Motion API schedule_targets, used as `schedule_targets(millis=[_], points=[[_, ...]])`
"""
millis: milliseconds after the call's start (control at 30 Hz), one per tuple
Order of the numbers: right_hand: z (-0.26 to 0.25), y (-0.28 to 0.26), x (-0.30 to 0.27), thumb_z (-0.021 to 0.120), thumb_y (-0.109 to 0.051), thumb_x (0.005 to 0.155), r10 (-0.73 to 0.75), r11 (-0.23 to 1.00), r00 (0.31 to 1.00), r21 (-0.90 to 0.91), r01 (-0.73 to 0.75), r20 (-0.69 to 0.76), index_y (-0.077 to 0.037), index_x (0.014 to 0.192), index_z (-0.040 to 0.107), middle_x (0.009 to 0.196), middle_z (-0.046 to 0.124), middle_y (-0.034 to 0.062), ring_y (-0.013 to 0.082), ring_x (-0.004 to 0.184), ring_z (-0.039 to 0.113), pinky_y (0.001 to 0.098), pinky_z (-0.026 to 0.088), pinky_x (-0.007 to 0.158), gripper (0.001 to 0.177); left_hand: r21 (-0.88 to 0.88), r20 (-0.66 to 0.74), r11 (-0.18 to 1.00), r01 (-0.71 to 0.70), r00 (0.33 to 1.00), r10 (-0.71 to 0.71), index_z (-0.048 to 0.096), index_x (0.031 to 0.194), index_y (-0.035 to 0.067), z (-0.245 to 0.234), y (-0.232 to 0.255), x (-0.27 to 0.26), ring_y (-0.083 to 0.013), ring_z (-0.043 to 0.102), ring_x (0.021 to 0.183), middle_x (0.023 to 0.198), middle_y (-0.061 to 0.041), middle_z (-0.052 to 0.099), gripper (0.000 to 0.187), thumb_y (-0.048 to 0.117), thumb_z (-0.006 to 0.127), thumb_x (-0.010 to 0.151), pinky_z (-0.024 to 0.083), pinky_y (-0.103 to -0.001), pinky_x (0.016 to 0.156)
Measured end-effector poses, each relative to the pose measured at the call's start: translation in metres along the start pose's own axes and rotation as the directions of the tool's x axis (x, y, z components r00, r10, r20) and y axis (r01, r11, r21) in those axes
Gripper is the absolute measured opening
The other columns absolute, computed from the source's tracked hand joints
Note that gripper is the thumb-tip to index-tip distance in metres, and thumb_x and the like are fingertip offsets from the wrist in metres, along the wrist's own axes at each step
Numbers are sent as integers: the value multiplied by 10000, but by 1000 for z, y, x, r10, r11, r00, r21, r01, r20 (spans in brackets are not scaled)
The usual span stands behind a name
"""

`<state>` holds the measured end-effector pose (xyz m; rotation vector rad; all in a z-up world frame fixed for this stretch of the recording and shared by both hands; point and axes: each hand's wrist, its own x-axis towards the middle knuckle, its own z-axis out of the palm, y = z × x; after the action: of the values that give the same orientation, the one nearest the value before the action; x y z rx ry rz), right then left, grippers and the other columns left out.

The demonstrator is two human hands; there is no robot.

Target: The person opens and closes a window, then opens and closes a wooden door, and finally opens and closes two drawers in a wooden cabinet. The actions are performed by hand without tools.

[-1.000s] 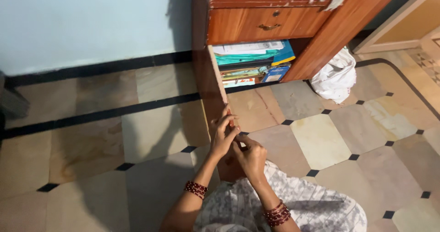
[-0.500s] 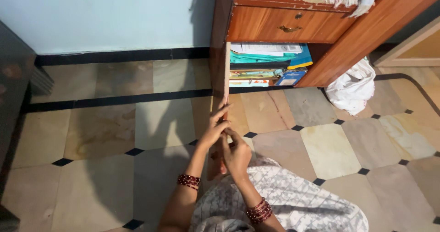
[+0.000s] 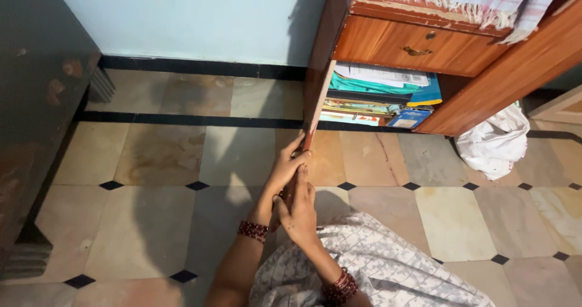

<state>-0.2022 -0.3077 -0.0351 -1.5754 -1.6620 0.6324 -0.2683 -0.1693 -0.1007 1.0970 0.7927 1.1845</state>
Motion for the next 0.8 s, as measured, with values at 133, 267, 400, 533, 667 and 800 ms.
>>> schedule_targets(millis=[133, 267, 400, 533, 667, 800], points=[[-4, 13, -3, 661, -104, 817, -110, 993, 993, -41, 109, -39, 81, 1592, 160, 1225, 580, 285, 398, 1127, 556, 430, 537, 902, 941, 24, -59, 995, -97, 993, 99, 550, 1483, 18, 3, -26, -7, -45, 571, 818, 991, 12, 675, 530, 115, 681, 979, 497, -206, 710], [-19, 17, -8, 667, -86, 768, -67, 997, 997, -49, 65, -47, 42, 1584, 200, 1203, 597, 271, 405, 1097, 574, 431, 536, 882, 949, 46, -124, 993, -106, 986, 111, 594, 1448, 47, 19, -36, -19, -59, 577, 788, 935, -3, 676, 485, 169, 677, 985, 500, -227, 692], [-41, 17, -11, 684, -91, 771, 5, 995, 998, -104, -11, -58, -36, 1592, 248, 1138, 625, 228, 389, 1048, 622, 430, 544, 862, 931, 328, -230, 945, 17, 971, 62, 635, 1422, 139, 41, -27, -26, -102, 681, 793, 929, -69, 768, 472, 294, 668, 977, 542, -263, 740], [-73, 26, -16, 672, -71, 754, 121, 984, 992, -128, -126, -49, -153, 1591, 325, 1083, 642, 188, 356, 952, 672, 429, 553, 828, 910, 412, -244, 910, 50, 968, 57, 579, 1459, 195, 76, -18, -32, -243, 723, 924, 1079, -147, 756, 533, 361, 660, 959, 556, -350, 822], [-109, 55, -20, 647, -34, 731, 148, 980, 985, -124, -159, -90, -189, 1542, 452, 1006, 651, 179, 333, 881, 672, 417, 548, 800, 848, 636, -71, 734, -239, 929, 364, 558, 1484, 173, 112, -19, -35, -369, 593, 1205, 1450, -172, 578, 510, 279, 619, 988, 481, -433, 1001], [-149, 95, -24, 666, -51, 802, 141, 978, 972, -124, -166, -187, -190, 1471, 570, 926, 653, 181, 323, 818, 656, 406, 535, 771, 690, 763, 175, 482, -430, 856, 487, 650, 1363, 213, 156, -20, -28, -360, 425, 1434, 1590, -81, 496, 371, 256, 626, 996, 377, -471, 1149]])
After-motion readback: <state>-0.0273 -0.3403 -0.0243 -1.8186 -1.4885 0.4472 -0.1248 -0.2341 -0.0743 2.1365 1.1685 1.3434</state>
